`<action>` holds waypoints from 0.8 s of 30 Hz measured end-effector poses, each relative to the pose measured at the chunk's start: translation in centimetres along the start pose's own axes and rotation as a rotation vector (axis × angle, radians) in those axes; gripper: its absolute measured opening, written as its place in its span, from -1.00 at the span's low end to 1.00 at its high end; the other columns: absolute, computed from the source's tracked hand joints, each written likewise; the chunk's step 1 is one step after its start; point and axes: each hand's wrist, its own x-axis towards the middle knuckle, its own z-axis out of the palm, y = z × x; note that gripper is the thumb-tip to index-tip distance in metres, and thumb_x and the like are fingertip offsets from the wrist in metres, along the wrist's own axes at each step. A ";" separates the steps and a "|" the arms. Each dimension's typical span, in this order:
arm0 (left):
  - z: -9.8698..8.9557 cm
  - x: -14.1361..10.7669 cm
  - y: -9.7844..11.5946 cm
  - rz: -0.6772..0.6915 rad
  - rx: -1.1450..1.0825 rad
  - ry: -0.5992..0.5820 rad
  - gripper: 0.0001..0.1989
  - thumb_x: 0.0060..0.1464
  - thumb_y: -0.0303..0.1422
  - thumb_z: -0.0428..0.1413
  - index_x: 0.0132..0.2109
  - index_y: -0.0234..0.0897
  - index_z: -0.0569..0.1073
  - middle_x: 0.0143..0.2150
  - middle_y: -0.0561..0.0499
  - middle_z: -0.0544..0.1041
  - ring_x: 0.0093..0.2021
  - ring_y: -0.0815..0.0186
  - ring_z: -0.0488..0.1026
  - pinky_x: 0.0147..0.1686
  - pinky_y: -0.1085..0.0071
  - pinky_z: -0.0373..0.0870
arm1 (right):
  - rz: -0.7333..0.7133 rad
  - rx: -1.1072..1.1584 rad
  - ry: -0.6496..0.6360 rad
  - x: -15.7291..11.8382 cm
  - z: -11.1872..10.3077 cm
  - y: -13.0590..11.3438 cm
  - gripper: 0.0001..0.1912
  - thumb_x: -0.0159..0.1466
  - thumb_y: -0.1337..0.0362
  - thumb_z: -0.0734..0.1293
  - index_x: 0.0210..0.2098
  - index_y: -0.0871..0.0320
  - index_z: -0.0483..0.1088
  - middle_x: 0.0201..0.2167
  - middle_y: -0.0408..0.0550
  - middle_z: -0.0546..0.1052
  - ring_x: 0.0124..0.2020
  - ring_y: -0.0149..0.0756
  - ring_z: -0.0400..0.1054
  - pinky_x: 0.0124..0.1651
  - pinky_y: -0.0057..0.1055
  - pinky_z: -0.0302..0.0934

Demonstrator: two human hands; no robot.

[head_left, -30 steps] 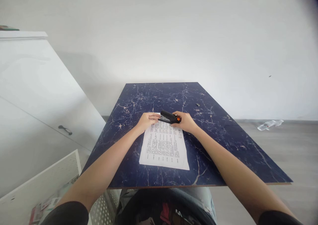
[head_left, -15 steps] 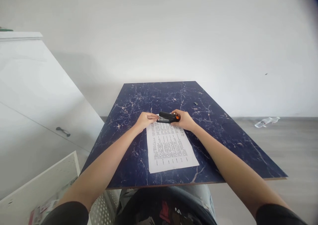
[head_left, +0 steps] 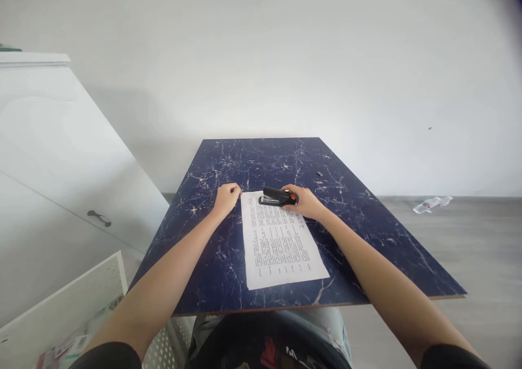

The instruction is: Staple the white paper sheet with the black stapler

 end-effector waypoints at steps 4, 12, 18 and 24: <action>0.0 -0.2 0.6 -0.002 0.077 -0.109 -0.72 0.12 -0.40 -0.02 -0.48 -0.24 0.51 -0.53 0.03 0.50 -0.49 0.30 0.36 -0.39 0.40 0.16 | 0.034 -0.086 -0.014 -1.7 -2.5 2.1 -0.54 0.10 0.16 0.50 0.00 0.04 0.47 -0.19 -0.09 0.64 -0.17 -0.09 0.53 -0.08 -0.23 0.33; 1.0 -0.8 0.4 0.051 0.305 -0.138 -0.75 0.14 -0.38 0.03 -0.48 -0.20 0.48 -0.52 0.01 0.46 -0.51 0.29 0.32 -0.40 0.40 0.13 | 0.292 -0.082 0.187 -11.5 -10.5 12.2 -0.42 0.02 -0.03 0.53 -0.02 0.07 0.48 -0.14 0.08 0.64 -0.14 0.11 0.55 -0.07 -0.08 0.39; 1.0 -0.7 0.4 0.032 0.327 -0.150 -0.76 0.16 -0.38 0.04 -0.46 -0.19 0.49 -0.51 0.01 0.46 -0.47 0.26 0.37 -0.35 0.40 0.18 | 0.383 -0.067 0.224 -14.7 -12.4 15.2 -0.27 -0.04 -0.11 0.57 0.06 0.01 0.44 -0.09 0.13 0.62 -0.09 0.14 0.52 -0.09 -0.04 0.38; 1.0 -0.7 0.8 0.049 0.349 -0.163 -0.74 0.17 -0.36 0.02 -0.46 -0.19 0.49 -0.49 -0.01 0.47 -0.46 0.24 0.38 -0.34 0.38 0.19 | 0.360 -0.117 0.671 -10.3 -11.5 5.8 -0.48 0.15 -0.19 0.43 -0.10 0.06 0.50 -0.16 0.10 0.58 -0.11 0.00 0.47 -0.17 -0.14 0.38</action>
